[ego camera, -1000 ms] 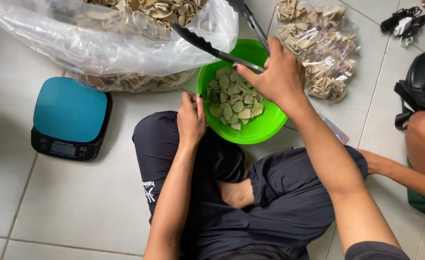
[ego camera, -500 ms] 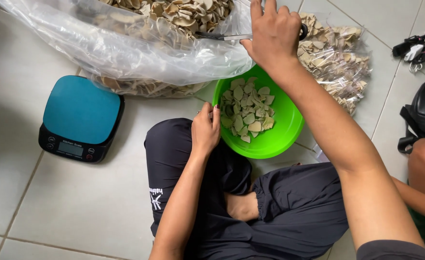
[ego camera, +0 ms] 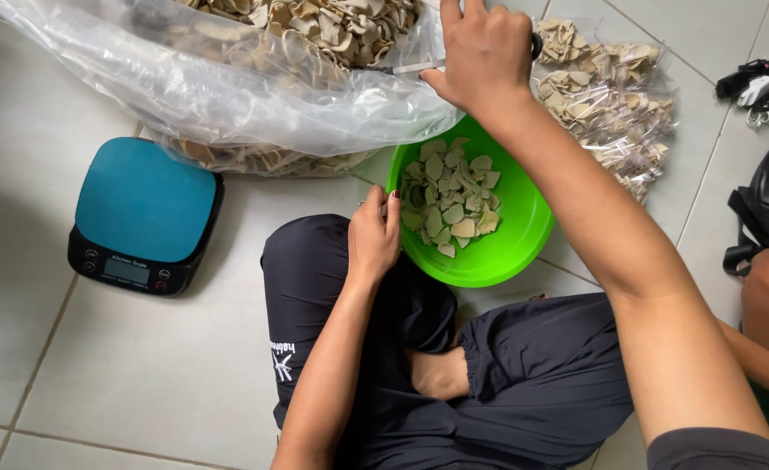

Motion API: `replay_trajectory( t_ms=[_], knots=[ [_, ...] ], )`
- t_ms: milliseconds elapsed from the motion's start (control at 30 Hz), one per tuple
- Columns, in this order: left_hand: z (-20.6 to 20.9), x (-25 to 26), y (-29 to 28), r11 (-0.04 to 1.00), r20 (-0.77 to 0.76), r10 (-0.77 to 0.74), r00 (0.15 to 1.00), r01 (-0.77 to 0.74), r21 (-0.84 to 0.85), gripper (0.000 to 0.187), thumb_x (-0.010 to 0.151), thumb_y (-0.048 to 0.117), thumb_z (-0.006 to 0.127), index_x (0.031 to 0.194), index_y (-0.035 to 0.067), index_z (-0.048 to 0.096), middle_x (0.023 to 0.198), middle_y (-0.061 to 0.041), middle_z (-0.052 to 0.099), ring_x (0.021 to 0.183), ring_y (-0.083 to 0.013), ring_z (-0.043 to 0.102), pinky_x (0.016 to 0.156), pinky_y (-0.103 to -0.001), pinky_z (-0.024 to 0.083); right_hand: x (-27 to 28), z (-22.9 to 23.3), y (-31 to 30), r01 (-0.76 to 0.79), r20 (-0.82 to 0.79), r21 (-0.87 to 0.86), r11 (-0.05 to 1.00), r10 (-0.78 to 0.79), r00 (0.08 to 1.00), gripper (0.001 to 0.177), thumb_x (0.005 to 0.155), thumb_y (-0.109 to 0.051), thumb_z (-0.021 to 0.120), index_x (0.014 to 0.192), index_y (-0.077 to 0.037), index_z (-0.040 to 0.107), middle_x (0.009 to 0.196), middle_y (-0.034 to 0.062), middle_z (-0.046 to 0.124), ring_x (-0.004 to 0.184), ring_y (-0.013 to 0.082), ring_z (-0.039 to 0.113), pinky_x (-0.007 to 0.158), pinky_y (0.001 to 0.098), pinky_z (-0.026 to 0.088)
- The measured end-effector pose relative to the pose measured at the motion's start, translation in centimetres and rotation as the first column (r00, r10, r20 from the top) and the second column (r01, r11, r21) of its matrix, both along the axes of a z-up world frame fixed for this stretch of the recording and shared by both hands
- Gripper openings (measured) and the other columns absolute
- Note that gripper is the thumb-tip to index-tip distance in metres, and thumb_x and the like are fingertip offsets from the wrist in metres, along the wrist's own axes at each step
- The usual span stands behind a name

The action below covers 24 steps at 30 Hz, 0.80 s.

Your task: A person sitting on the floor uses tongs to transfer chips from a large bulk bag into a green bowl, while another person weighs portions on a scale nearby.

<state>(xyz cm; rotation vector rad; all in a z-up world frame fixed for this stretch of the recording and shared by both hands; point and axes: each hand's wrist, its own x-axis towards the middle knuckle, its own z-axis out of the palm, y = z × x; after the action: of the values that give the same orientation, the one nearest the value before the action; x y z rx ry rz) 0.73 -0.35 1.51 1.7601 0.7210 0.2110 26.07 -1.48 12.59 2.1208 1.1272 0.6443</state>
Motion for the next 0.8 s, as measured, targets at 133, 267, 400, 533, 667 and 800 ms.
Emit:
replay_trajectory(
  t_ms=[133,267,400,533,667,800],
  knots=[
    [-0.2,0.2,-0.2,1.0,-0.011,0.011,1.0,-0.011,0.003,0.032,0.107,0.035,0.046,0.088,0.01,0.043,0.071,-0.013,0.059,0.064,-0.0349,0.053,0.061,-0.044,0.039,-0.4,-4.0,1.3,0.038,-0.004,0.114,0.993,-0.037,0.999,0.102,0.079,-0.095,0.068,0.136,-0.012,0.049,0.101,0.0018,0.059,0.064,0.014,0.061,0.05,0.028,0.046],
    [0.1,0.1,0.0,1.0,-0.006,0.002,1.0,-0.002,0.004,0.032,0.107,0.035,0.046,0.087,0.01,0.041,0.069,-0.012,0.056,0.063,-0.035,0.05,0.061,-0.044,0.038,1.1,-7.6,3.7,0.024,-0.017,0.208,0.978,-0.021,1.0,0.088,0.087,-0.09,0.07,0.129,-0.015,0.053,0.095,0.0012,0.063,0.066,0.0157,0.062,0.052,0.0282,0.047],
    [0.1,0.3,0.2,1.0,0.018,0.001,1.0,-0.001,-0.005,0.031,0.107,0.034,0.046,0.088,0.01,0.042,0.071,-0.012,0.057,0.062,-0.032,0.051,0.06,-0.043,0.038,2.7,-7.4,3.5,-0.134,0.135,0.17,0.976,0.111,0.985,0.072,0.085,-0.096,0.064,0.095,-0.025,0.063,0.072,-0.0061,0.055,0.056,0.0107,0.051,0.043,0.0275,0.036],
    [0.0,-0.1,-0.1,1.0,0.029,-0.003,1.0,0.003,-0.009,0.032,0.108,0.034,0.045,0.087,0.011,0.04,0.066,-0.008,0.052,0.06,-0.0273,0.045,0.059,-0.042,0.036,1.5,-5.0,2.5,-0.146,0.062,0.118,0.982,0.139,0.988,0.079,0.084,-0.1,0.06,0.109,-0.025,0.067,0.068,-0.0082,0.06,0.045,0.0085,0.051,0.037,0.0259,0.037],
    [0.2,0.2,0.0,1.0,0.007,-0.003,1.0,0.003,-0.024,0.032,0.108,0.034,0.045,0.087,0.01,0.04,0.067,-0.009,0.054,0.061,-0.03,0.047,0.06,-0.043,0.037,1.3,-6.1,3.2,-0.077,0.051,0.078,0.994,0.073,0.996,0.082,0.085,-0.097,0.059,0.114,-0.021,0.062,0.077,-0.0067,0.059,0.048,0.0079,0.047,0.042,0.0259,0.034],
    [0.1,0.1,-0.1,1.0,0.005,-0.015,1.0,0.015,-0.01,0.031,0.108,0.034,0.045,0.088,0.01,0.042,0.069,-0.009,0.057,0.062,-0.0322,0.05,0.06,-0.044,0.039,2.1,-8.1,4.9,0.008,0.035,0.134,0.991,-0.013,0.999,0.072,0.085,-0.089,0.065,0.104,-0.02,0.063,0.081,-0.0039,0.057,0.066,0.0145,0.05,0.062,0.0314,0.035]
  ],
)
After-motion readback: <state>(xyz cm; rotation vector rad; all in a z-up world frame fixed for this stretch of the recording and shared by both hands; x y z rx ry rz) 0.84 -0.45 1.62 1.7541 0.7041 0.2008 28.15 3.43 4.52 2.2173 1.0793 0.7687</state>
